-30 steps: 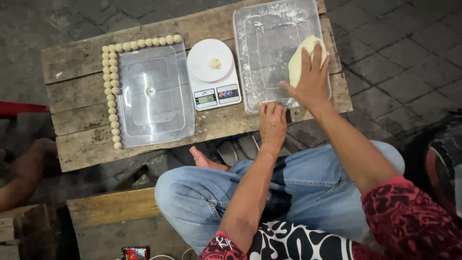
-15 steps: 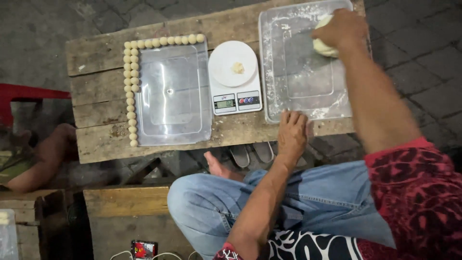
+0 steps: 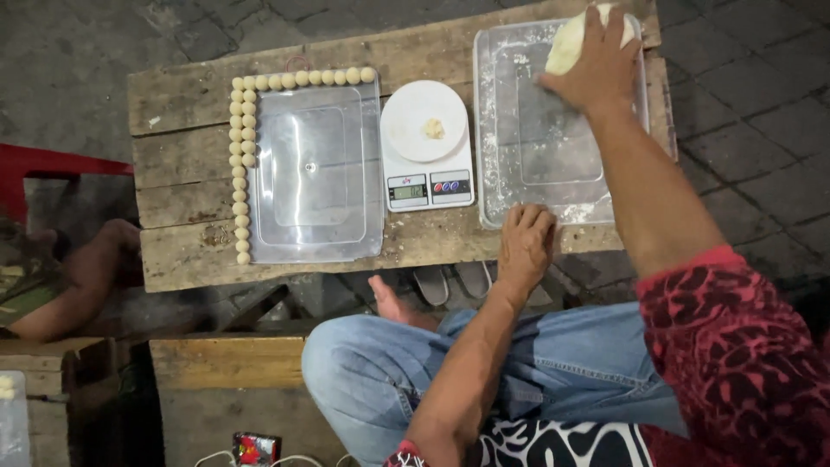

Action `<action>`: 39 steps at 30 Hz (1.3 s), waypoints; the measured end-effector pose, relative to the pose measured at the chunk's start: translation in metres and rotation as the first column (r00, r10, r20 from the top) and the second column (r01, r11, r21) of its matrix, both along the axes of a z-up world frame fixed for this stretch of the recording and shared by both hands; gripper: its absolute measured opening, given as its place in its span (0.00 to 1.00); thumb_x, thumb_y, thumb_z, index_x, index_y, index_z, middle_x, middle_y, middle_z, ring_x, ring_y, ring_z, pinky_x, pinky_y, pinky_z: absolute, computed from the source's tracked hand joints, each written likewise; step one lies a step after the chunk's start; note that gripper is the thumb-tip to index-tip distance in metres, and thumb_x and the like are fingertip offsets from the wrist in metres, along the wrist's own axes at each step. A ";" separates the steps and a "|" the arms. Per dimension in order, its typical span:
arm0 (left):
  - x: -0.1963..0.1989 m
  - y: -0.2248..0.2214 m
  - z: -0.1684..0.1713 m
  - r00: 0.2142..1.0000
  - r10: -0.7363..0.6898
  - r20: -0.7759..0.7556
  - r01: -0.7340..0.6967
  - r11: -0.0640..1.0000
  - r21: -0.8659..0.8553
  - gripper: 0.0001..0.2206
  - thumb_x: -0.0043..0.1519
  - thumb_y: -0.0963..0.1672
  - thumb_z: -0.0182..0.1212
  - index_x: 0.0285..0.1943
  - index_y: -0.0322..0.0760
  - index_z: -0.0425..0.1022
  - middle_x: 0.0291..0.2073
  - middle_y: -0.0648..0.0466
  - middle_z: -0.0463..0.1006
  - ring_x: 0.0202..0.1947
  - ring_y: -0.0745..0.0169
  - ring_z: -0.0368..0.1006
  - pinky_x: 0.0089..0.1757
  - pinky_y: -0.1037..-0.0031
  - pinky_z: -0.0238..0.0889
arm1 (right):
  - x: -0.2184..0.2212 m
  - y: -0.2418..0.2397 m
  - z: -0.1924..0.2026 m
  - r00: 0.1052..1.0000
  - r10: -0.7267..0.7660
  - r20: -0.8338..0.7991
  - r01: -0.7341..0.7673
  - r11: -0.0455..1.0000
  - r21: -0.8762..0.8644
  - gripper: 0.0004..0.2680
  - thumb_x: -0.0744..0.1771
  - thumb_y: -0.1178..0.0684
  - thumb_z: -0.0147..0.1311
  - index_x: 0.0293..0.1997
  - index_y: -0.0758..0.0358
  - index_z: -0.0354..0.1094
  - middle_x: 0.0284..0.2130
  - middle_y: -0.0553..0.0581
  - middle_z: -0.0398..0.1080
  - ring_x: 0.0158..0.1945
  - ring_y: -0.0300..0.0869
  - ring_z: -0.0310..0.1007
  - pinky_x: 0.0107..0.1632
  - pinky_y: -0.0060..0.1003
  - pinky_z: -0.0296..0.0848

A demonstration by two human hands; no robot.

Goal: Portioning and rolling dough into uniform balls using a digital scale for measurement.

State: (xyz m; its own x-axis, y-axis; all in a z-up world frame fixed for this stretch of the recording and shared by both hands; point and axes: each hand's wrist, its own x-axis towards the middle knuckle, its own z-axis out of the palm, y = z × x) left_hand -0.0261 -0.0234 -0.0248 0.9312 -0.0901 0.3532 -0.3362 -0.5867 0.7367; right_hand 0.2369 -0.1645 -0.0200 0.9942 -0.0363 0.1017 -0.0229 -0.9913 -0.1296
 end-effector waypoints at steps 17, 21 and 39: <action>0.001 -0.002 -0.019 0.999 -0.010 0.044 0.011 1.000 -0.026 0.07 0.58 0.39 0.61 0.43 0.36 0.73 0.46 0.50 0.73 0.46 0.45 0.66 0.50 0.61 0.63 | 0.006 -0.084 -0.002 0.981 -0.187 0.045 0.038 0.419 0.907 0.19 0.66 0.42 0.61 0.54 0.68 0.64 0.46 0.60 0.74 0.45 0.40 0.78 0.45 0.33 0.81; -0.001 0.001 -0.010 0.999 -0.026 0.024 0.026 1.000 -0.003 0.06 0.61 0.40 0.57 0.45 0.35 0.72 0.46 0.50 0.72 0.47 0.45 0.64 0.51 0.60 0.61 | -0.063 -0.077 0.037 0.923 0.062 -0.379 0.383 -0.197 0.902 0.16 0.65 0.41 0.53 0.57 0.51 0.71 0.49 0.48 0.77 0.49 0.37 0.77 0.50 0.34 0.79; 0.005 0.007 -0.012 0.988 -0.073 0.135 0.068 0.997 0.043 0.04 0.58 0.40 0.63 0.36 0.36 0.72 0.36 0.49 0.72 0.42 0.42 0.69 0.47 0.59 0.66 | -0.185 -0.025 0.002 0.935 0.232 0.269 -0.271 0.955 0.118 0.36 0.63 0.26 0.62 0.70 0.68 0.66 0.62 0.81 0.61 0.56 0.76 0.69 0.55 0.64 0.72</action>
